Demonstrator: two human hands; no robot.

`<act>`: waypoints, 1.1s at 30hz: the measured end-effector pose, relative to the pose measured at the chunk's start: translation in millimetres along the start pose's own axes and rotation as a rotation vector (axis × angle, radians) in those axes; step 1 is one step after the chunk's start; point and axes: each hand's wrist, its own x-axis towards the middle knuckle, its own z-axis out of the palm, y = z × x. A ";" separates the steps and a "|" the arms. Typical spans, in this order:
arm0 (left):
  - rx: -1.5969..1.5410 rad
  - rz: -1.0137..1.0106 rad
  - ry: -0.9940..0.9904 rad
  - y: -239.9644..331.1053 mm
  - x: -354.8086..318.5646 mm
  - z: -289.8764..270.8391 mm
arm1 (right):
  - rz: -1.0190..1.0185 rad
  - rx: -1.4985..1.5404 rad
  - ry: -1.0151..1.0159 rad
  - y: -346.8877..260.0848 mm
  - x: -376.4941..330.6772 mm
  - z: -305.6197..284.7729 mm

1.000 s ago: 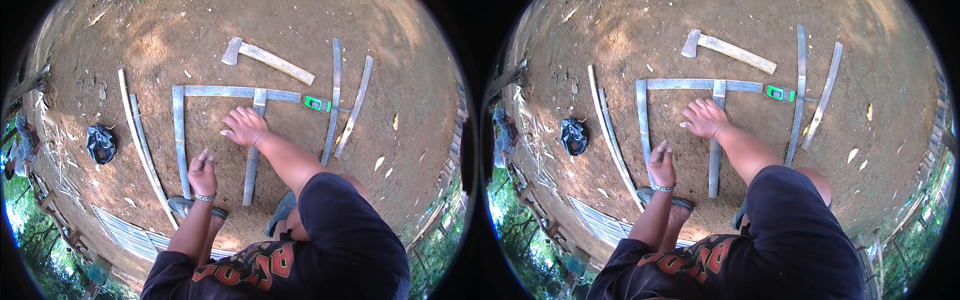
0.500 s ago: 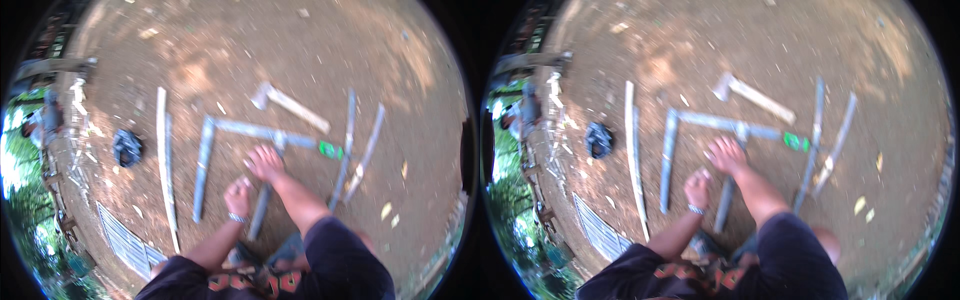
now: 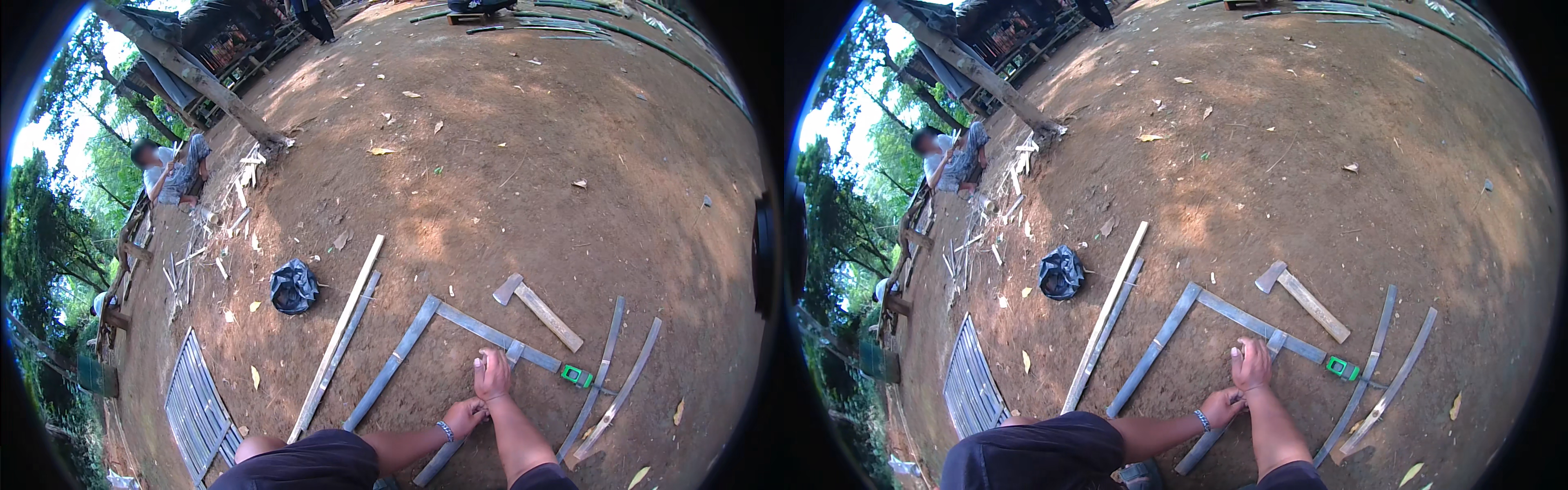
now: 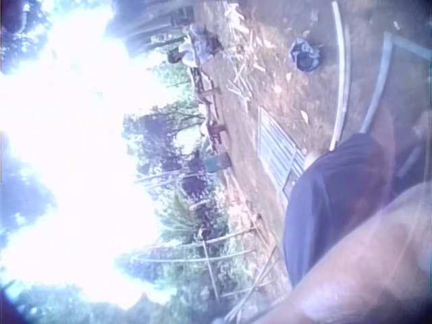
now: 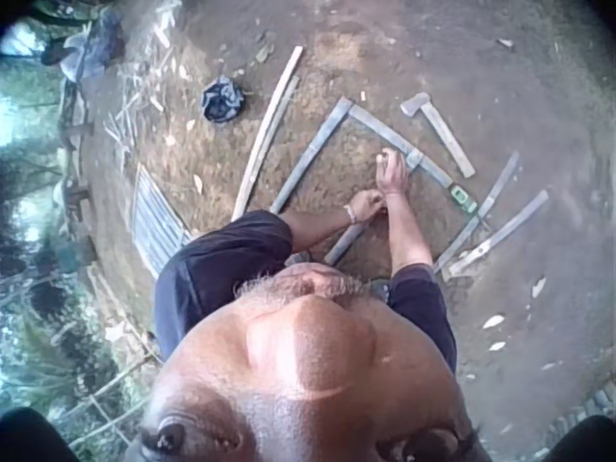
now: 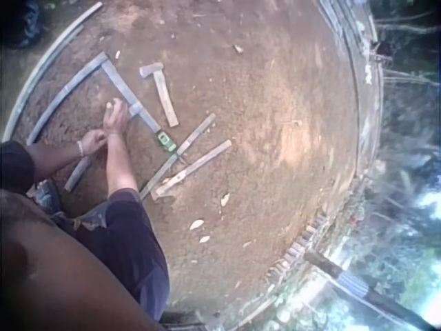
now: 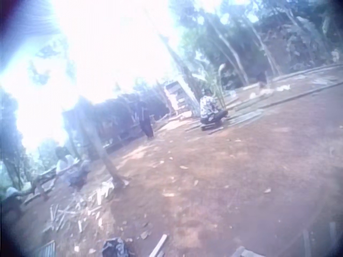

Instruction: The person sits on the ground and assembles a rectangular frame using thin bamboo strips. They use a hammer to drive nails into the joints to secure the pieces together. The person also uses a tape measure to check the dimensions of the frame and compares it to a larger bamboo structure nearby.

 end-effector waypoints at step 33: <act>-0.201 -0.057 0.095 -18.2 12.6 24.4 | 0.666 -0.174 -0.565 -1.4 -72.0 -68.0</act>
